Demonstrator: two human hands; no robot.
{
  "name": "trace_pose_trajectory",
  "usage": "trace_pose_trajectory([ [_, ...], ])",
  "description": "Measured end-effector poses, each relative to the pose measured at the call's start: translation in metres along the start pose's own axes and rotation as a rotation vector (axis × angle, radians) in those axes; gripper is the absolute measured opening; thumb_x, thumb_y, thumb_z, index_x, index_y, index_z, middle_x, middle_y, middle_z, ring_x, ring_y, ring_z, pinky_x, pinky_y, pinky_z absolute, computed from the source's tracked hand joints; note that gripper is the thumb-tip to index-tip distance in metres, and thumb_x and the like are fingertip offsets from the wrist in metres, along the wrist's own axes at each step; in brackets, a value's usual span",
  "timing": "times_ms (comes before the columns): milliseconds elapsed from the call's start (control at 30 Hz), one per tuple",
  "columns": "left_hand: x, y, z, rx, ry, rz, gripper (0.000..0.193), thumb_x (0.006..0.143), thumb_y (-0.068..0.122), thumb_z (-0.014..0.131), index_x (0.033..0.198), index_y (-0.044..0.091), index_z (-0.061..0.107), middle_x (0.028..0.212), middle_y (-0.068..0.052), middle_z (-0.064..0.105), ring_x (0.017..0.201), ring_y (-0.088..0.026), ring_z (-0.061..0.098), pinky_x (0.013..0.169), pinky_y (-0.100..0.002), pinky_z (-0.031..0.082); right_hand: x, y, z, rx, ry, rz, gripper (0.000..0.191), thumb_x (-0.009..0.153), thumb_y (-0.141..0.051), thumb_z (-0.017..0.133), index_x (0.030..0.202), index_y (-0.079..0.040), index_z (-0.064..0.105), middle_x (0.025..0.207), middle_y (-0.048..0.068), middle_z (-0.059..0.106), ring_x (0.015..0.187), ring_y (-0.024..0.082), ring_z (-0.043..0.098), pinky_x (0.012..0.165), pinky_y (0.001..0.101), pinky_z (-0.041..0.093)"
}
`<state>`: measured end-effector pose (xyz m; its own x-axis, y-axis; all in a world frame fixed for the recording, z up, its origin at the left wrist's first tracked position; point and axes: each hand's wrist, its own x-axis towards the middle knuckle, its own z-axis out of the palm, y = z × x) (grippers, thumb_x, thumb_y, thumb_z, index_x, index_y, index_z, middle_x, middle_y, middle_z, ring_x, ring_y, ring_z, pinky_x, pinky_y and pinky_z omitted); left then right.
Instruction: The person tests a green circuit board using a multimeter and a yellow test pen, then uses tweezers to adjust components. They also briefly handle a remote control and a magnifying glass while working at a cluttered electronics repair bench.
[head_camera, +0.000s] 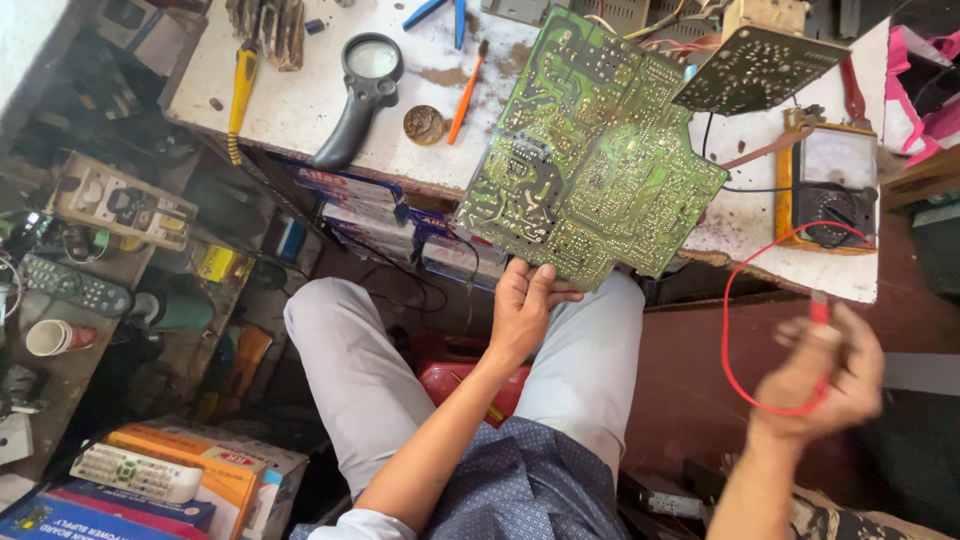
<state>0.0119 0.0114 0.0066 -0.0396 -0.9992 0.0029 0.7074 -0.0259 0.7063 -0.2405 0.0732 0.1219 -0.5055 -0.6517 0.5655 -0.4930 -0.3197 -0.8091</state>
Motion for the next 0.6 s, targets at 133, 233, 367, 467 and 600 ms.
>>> trace_pose_trajectory([
  [133,0.004,0.002,-0.001,0.014,-0.001,-0.007,0.021,0.111,0.015,0.049,0.117,-0.005,0.049,0.11,-0.019,0.068,0.094,-0.029,0.075,0.081,-0.04,0.066,-0.006,-0.039,0.073,0.215,-0.261,0.006,0.018,0.107,-0.002,0.069,0.119,0.004,0.056,0.105,0.015,0.073,0.087,0.019,0.076,0.084,0.0309,0.065],
  [233,0.008,0.002,-0.002,0.008,0.003,-0.012,0.021,0.11,0.015,0.049,0.118,-0.005,0.05,0.11,-0.019,0.069,0.094,-0.028,0.075,0.08,-0.039,0.066,-0.005,-0.05,0.121,0.188,-0.415,-0.05,0.016,0.101,0.002,0.071,0.114,0.004,0.061,0.104,0.017,0.072,0.093,0.02,0.075,0.084,0.0293,0.062],
  [367,0.012,0.003,-0.003,0.005,0.019,-0.026,0.021,0.11,0.014,0.048,0.119,-0.005,0.05,0.109,-0.019,0.069,0.093,-0.026,0.074,0.08,-0.038,0.066,0.013,-0.051,0.163,-0.053,-0.487,-0.425,0.022,0.09,0.005,0.078,0.107,0.0,0.065,0.104,0.017,0.074,0.089,0.022,0.075,0.081,0.0322,0.06],
  [467,0.015,0.004,-0.004,0.012,0.027,-0.026,0.02,0.11,0.013,0.049,0.118,-0.006,0.05,0.108,-0.019,0.069,0.091,-0.026,0.074,0.079,-0.038,0.066,0.032,-0.047,0.178,-0.074,-0.561,-0.601,0.025,0.091,0.003,0.081,0.106,-0.004,0.063,0.103,0.013,0.073,0.091,0.024,0.075,0.081,0.0328,0.06],
  [600,0.018,0.004,-0.005,0.024,0.017,-0.018,0.02,0.11,0.012,0.048,0.117,-0.006,0.05,0.108,-0.02,0.07,0.092,-0.026,0.075,0.079,-0.037,0.066,0.048,-0.044,0.184,-0.093,-0.604,-0.606,0.025,0.089,0.003,0.083,0.104,-0.005,0.065,0.101,0.012,0.074,0.088,0.025,0.075,0.078,0.0319,0.06],
])
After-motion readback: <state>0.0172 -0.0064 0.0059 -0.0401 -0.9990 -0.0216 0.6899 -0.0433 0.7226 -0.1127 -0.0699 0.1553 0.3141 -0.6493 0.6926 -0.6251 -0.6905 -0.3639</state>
